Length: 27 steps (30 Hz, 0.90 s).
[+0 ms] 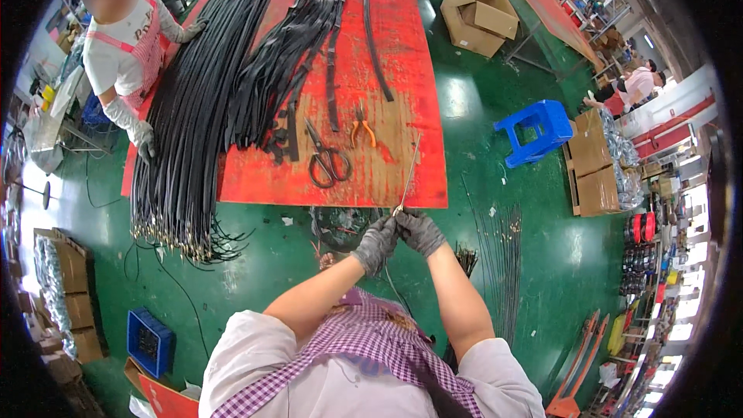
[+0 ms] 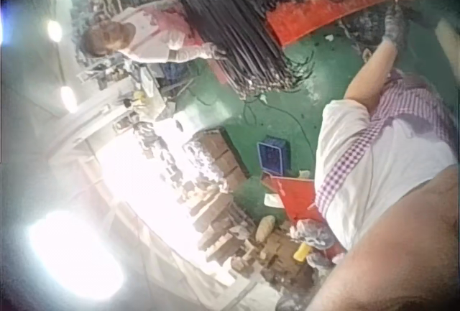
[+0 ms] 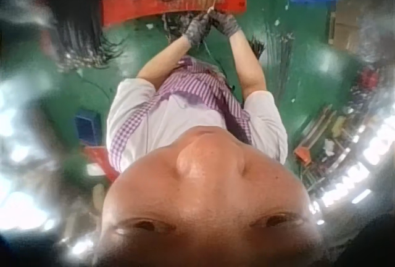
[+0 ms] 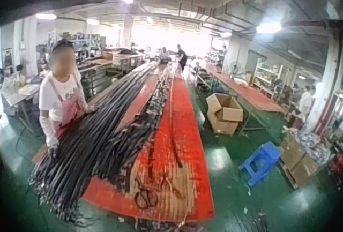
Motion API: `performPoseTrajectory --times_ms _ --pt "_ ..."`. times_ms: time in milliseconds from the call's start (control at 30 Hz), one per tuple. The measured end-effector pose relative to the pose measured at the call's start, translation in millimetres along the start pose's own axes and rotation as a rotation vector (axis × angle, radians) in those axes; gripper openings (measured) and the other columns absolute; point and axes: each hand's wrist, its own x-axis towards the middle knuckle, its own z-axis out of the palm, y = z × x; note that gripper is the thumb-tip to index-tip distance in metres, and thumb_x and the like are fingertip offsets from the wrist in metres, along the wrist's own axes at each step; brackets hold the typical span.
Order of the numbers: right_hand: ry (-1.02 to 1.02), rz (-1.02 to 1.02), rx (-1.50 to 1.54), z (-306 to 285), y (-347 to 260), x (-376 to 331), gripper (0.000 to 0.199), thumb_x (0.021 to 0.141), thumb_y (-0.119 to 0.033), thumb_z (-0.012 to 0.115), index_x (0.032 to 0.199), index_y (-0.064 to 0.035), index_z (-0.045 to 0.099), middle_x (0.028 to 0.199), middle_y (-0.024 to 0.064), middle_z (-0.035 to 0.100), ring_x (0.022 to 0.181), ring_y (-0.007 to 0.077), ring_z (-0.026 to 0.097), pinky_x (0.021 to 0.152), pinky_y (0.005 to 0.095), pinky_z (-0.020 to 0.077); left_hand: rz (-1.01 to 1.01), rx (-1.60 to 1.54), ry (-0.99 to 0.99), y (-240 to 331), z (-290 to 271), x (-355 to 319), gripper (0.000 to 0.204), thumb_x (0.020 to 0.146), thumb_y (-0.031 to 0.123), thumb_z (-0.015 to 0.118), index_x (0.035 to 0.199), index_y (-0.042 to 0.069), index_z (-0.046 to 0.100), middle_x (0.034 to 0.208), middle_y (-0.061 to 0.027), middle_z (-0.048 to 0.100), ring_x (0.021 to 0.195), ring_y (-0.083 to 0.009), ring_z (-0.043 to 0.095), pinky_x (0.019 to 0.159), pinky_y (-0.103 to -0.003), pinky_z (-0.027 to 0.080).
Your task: The person cuts long black cables into shorter segments using pliers on a red workbench. They repeatedly pick up cables, measure them against the table, cut them, and drop the pieces into a bin. The person also handles a bundle of cables and uses a green zip tie to secure them.
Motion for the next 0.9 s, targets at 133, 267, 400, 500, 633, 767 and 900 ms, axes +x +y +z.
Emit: performPoseTrajectory --times_ms 133,267,400,500,633,767,900 --pt "0.008 0.014 -0.001 -17 21 35 0.021 0.068 -0.017 0.064 0.084 -0.0073 0.056 0.074 0.0 0.055 0.062 0.0107 0.05 0.054 0.0217 0.0396 0.639 1.465 0.376 -19 33 10 0.022 0.084 0.016 0.038 0.101 0.007 0.049 0.088 -0.0037 0.053 0.079 -0.0115 0.048 0.067 -0.023 0.039" --pt "0.093 0.022 0.059 5 -3 42 0.023 0.068 -0.015 0.063 0.087 -0.0054 0.055 0.074 0.002 0.056 0.059 0.0126 0.051 0.052 0.0229 0.0411 0.871 2.076 0.895 -1 41 17 0.021 0.084 0.014 0.039 0.101 0.007 0.049 0.087 -0.0027 0.053 0.076 -0.0111 0.049 0.066 -0.023 0.04" --pt "0.039 0.042 0.004 -9 -14 54 0.029 0.068 -0.017 0.064 0.092 -0.0043 0.054 0.076 0.0043 0.057 0.064 0.0135 0.054 0.056 0.0243 0.0444 0.575 2.361 0.783 23 40 20 0.028 0.084 0.014 0.033 0.109 0.006 0.042 0.105 -0.007 0.046 0.098 -0.0142 0.041 0.089 -0.025 0.03" --pt "0.081 0.063 -0.103 -15 -21 49 0.029 0.068 -0.017 0.064 0.092 -0.0044 0.054 0.076 0.004 0.057 0.067 0.0142 0.054 0.06 0.0256 0.0452 -0.386 3.519 1.15 11 37 35 0.033 0.081 0.015 0.034 0.113 0.007 0.039 0.114 -0.0064 0.04 0.106 -0.0192 0.035 0.093 -0.029 0.026" --pt "0.002 0.096 0.059 -47 -7 54 0.029 0.068 -0.02 0.064 0.091 -0.0029 0.055 0.082 0.0046 0.057 0.072 0.0144 0.054 0.065 0.0264 0.0433 -1.725 3.846 1.575 -29 28 68 0.038 0.079 0.016 0.036 0.116 0.008 0.038 0.12 -0.0055 0.036 0.111 -0.0228 0.03 0.094 -0.032 0.025" --pt "-0.056 0.081 0.042 -77 10 47 0.03 0.068 -0.021 0.064 0.09 -0.0028 0.055 0.082 0.0044 0.057 0.072 0.0139 0.053 0.065 0.0263 0.0427 -1.812 3.749 1.738 -40 4 82 0.034 0.08 0.014 0.035 0.113 0.007 0.041 0.115 -0.0058 0.04 0.107 -0.0204 0.035 0.092 -0.031 0.027" --pt "-0.165 0.024 -0.145 -86 1 41 0.03 0.069 -0.023 0.063 0.09 -0.0025 0.055 0.081 0.0044 0.057 0.072 0.0136 0.052 0.065 0.0266 0.0424 0.039 3.206 1.903 2 -19 76 0.032 0.081 0.014 0.034 0.11 0.003 0.043 0.11 -0.0091 0.044 0.106 -0.0202 0.037 0.089 -0.029 0.028"
